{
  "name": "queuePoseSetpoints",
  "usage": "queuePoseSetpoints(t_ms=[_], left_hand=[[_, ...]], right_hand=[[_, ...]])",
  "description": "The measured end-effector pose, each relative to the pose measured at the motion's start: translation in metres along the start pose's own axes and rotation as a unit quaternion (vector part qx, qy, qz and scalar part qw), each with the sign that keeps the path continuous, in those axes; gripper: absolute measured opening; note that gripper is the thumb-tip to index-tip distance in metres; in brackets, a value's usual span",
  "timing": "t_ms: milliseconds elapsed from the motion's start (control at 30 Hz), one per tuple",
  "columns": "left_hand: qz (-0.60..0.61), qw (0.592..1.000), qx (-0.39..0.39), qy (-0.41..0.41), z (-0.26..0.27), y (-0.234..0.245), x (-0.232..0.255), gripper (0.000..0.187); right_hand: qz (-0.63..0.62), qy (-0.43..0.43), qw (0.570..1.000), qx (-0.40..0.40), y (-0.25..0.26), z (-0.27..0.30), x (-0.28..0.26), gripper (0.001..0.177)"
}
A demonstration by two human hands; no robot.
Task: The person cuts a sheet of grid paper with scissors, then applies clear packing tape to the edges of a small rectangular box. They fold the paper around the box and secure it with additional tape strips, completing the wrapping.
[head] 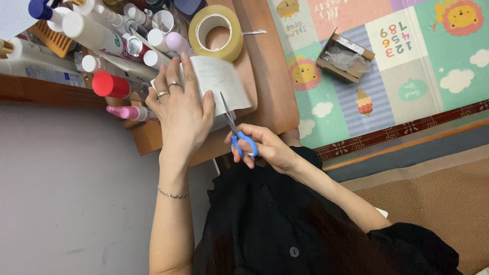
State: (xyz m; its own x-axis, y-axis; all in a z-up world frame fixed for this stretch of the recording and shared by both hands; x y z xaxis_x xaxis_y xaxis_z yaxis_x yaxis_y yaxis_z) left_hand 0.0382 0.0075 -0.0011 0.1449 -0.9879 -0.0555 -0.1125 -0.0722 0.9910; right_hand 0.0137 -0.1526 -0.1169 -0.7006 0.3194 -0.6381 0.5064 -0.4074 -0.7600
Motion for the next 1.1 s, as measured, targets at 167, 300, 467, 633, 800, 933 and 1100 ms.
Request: queuePoseSetpoints(t_ms=[167,300,467,633,800,933,1100], left_hand=[[-0.009,1.0,0.003,-0.002,0.0002,-0.0021,-0.0007,0.076],[-0.003,1.0,0.0,0.002,0.0012,-0.0023,-0.0018,0.076],[-0.001,1.0,0.003,0.0,0.0012,-0.0015,-0.0008,0.076],[0.003,1.0,0.004,-0.002,0.0016,-0.0002,-0.0002,0.077],[0.007,1.0,0.003,0.0,0.0015,0.0003,0.0005,0.076],[0.005,1.0,0.0,0.004,0.0011,0.0004,0.0009,0.077],[0.01,1.0,-0.008,0.004,0.0,0.0006,0.0011,0.078]], right_hand=[[-0.002,0.004,1.0,-0.009,0.0012,0.0003,-0.0006,0.036],[-0.016,0.005,1.0,-0.015,0.0012,-0.002,0.0009,0.037],[-0.006,-0.001,1.0,0.001,0.001,-0.003,0.0013,0.039],[0.011,-0.003,1.0,0.009,0.0026,-0.0006,-0.0028,0.041],[0.014,-0.016,1.0,0.023,0.0023,-0.0003,-0.0036,0.034],[0.035,-0.023,0.999,0.028,0.0034,-0.0005,-0.0045,0.028],[0.045,-0.022,0.998,0.03,0.0013,-0.0024,-0.0048,0.029]])
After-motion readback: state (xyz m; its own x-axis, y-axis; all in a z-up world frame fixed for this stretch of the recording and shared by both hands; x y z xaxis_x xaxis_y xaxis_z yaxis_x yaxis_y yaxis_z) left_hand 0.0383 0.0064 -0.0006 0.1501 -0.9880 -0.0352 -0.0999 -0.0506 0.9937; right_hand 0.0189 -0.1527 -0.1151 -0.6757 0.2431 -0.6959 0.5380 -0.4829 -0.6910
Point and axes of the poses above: each hand's wrist, its own z-axis away from the middle knuckle, its own y-axis out of the back of the hand, x = y × z, the point moved 4 cm from there along -z, towards the middle knuckle, and after that the axes turned 5 degrees about x, right-handed, at the moved point
